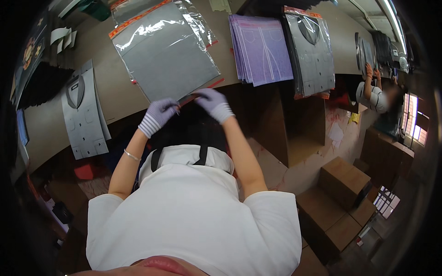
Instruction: Packing folded shirts into plastic bags at an industrial workstation.
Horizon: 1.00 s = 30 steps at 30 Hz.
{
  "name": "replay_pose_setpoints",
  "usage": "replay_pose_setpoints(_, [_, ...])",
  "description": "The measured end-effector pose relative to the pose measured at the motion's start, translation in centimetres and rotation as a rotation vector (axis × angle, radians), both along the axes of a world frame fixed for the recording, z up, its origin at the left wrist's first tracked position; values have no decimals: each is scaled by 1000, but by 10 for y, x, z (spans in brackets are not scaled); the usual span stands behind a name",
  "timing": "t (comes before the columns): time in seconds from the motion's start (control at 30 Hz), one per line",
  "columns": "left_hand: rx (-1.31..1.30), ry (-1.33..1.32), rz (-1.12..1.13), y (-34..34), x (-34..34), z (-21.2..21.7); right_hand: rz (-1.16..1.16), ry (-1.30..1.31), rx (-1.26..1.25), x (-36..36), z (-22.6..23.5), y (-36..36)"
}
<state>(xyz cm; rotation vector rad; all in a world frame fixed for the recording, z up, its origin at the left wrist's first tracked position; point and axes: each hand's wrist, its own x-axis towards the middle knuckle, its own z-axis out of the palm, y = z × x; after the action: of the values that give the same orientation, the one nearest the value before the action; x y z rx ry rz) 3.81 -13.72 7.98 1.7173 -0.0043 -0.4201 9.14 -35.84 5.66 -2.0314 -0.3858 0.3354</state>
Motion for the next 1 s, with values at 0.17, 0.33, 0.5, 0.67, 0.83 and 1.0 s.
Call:
replay_pose_setpoints(0.17, [637,-141,-113,-25,56,-34,-961,891,103,46,-39,-188])
replay_pose_setpoints(0.33, [976,-187,-347,-47,70,-58,-982,973,65,83,-42,-208])
replay_pose_setpoints(0.5, [861,-269,-402,-10,72,-83,-990,631,283,20,-24,-203])
replay_pose_setpoints(0.67, [814,-404,-395,-12,76,-67,-844,244,-43,-79,47,-179])
replay_pose_setpoints(0.83, [362,-228,-106,-3,100,-90,-987,-15,18,-121,64,-121])
replay_pose_setpoints(1.0, [188,-260,272,-23,120,-26,-645,157,-233,-147,68,-56])
